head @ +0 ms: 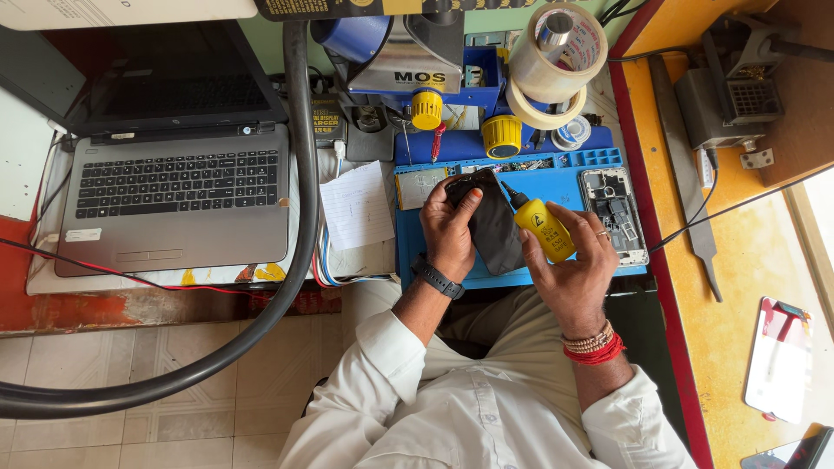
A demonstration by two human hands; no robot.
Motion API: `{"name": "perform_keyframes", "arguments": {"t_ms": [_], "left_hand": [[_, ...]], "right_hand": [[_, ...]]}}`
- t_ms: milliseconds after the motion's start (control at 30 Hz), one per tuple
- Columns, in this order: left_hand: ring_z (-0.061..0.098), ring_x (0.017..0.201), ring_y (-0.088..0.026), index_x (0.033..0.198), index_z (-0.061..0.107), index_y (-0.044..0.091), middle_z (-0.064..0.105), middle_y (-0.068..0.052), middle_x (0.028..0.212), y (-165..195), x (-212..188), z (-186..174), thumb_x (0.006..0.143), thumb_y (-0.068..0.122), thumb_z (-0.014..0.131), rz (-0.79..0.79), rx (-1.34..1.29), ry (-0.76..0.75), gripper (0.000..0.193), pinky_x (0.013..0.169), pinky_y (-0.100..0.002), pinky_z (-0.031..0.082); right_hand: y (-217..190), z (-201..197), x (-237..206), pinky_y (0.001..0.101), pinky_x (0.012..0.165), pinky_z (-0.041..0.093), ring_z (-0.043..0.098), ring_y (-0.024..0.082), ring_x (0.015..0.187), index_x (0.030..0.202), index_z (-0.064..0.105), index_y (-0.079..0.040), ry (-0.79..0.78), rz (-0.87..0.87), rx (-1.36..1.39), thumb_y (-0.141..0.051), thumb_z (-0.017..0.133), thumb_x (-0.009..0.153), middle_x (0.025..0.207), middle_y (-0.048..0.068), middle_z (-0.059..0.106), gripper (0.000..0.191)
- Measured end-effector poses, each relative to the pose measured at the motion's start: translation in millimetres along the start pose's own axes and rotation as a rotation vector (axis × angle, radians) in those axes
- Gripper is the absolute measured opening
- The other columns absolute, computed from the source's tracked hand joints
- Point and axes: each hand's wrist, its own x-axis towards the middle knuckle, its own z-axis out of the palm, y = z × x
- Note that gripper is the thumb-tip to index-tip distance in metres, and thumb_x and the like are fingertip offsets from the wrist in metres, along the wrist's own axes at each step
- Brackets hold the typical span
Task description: The person sits at a repair bench with a disassembled smartphone. They handle the phone chassis and battery assembly, lift and reposition the frame, then hold the phone display panel and squeeze liquid adhesive from a yellow bottle onto it, rotating the panel to apply adhesive along its edges.
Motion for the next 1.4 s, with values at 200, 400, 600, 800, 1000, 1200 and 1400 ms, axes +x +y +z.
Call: {"name": "perform_keyframes", "arguments": {"t_ms": [200,400,600,800,1000,1200,1400], "left_hand": [[0.068,0.097,-0.012,0.117,0.068,0.000,0.074,-0.007,0.106,2.7,-1.0,0.2,0.092,0.002,0.078,-0.009,0.001,-0.008,0.027,0.091,-0.028,0.055],[0.068,0.096,-0.012,0.117,0.068,0.000,0.074,-0.007,0.106,2.8,-0.9,-0.2,0.092,0.002,0.078,-0.009,-0.021,-0.012,0.027,0.091,-0.027,0.055],[0.068,0.095,-0.012,0.117,0.068,0.000,0.074,-0.007,0.105,2.0,0.0,-0.2,0.092,0.000,0.078,-0.002,-0.020,-0.014,0.027,0.090,-0.028,0.055],[0.068,0.097,-0.011,0.117,0.067,0.000,0.074,-0.007,0.107,1.9,-2.0,0.6,0.093,0.000,0.076,0.024,0.039,-0.002,0.026,0.091,-0.027,0.055],[0.067,0.097,-0.011,0.117,0.067,-0.001,0.073,-0.006,0.107,1.3,-2.1,0.1,0.093,0.000,0.076,0.042,0.040,-0.013,0.026,0.090,-0.026,0.055],[0.068,0.096,-0.011,0.117,0.067,0.000,0.074,-0.007,0.106,2.8,-3.1,-1.0,0.093,0.001,0.076,0.021,0.056,-0.017,0.026,0.088,-0.027,0.056],[0.068,0.095,-0.011,0.117,0.067,-0.001,0.073,-0.007,0.105,4.1,-3.7,-0.3,0.094,0.001,0.076,0.032,0.077,-0.023,0.025,0.088,-0.027,0.056]], "right_hand": [[0.3,2.3,0.0,0.0335,0.082,0.060,0.074,0.025,0.095,0.122,0.068,0.000,-0.004,0.009,0.009,-0.012,0.087,0.086,0.106,0.015,0.070,0.042],[0.4,3.4,-0.1,0.0336,0.080,0.060,0.073,0.025,0.095,0.123,0.068,-0.001,-0.004,-0.009,-0.024,-0.012,0.087,0.086,0.107,0.014,0.070,0.043],[-5.6,4.9,1.8,0.0352,0.074,0.059,0.074,0.026,0.089,0.123,0.069,-0.006,0.010,-0.045,-0.117,-0.014,0.088,0.083,0.106,0.013,0.070,0.045],[-14.6,6.1,1.8,0.0373,0.068,0.058,0.072,0.028,0.085,0.121,0.070,-0.008,0.032,-0.068,-0.192,-0.015,0.089,0.081,0.102,0.012,0.068,0.045],[-18.8,4.3,2.9,0.0390,0.067,0.057,0.070,0.029,0.082,0.120,0.070,-0.008,0.032,-0.103,-0.242,-0.015,0.089,0.080,0.100,0.011,0.066,0.046],[-19.3,3.5,2.3,0.0384,0.065,0.055,0.069,0.027,0.079,0.119,0.071,-0.009,0.027,-0.120,-0.275,-0.017,0.090,0.079,0.098,0.010,0.064,0.045],[-19.2,3.0,1.0,0.0385,0.064,0.054,0.068,0.027,0.077,0.120,0.071,-0.009,0.029,-0.136,-0.295,-0.017,0.090,0.079,0.097,0.009,0.063,0.046]]}}
